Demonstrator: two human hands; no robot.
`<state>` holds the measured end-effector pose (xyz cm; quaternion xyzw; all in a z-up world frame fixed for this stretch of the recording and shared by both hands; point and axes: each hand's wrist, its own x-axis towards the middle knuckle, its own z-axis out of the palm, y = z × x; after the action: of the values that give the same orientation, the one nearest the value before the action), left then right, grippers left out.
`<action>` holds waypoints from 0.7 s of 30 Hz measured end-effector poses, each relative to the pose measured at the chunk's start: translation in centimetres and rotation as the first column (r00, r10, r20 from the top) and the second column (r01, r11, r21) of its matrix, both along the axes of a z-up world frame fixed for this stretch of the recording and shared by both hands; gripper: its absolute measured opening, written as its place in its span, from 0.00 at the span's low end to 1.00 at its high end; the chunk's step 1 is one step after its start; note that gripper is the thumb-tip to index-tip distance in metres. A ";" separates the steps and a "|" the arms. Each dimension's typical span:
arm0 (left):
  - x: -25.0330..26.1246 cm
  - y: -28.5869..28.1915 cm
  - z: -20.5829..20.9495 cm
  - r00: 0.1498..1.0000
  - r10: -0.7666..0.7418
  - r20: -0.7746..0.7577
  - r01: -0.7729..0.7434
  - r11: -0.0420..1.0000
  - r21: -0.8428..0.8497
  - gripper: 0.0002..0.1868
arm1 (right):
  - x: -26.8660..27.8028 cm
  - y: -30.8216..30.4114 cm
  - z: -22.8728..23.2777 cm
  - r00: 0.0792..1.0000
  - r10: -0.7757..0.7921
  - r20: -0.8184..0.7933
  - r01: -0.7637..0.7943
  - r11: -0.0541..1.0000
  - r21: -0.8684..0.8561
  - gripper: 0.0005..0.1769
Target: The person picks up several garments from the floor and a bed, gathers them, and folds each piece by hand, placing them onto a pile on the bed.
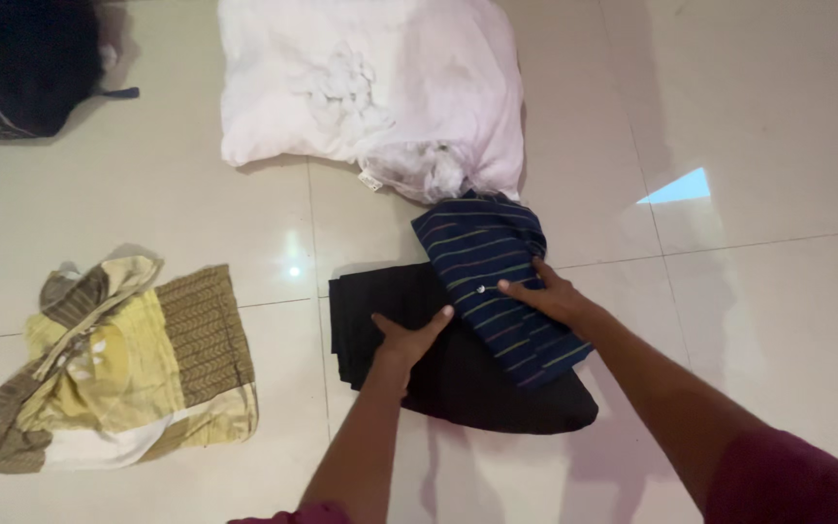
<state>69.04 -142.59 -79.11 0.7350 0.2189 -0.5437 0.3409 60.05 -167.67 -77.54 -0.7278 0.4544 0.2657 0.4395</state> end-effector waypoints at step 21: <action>-2.6 -4.9 2.7 0.965 0.178 0.195 -0.066 0.877 -0.476 0.84 | -3.3 6.1 0.2 0.934 -0.285 0.214 0.185 0.901 0.392 0.62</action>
<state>66.44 -147.49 -76.39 0.6750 0.0869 -0.4677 0.5639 56.75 -161.56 -77.36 -0.6013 0.4190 0.1902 0.6533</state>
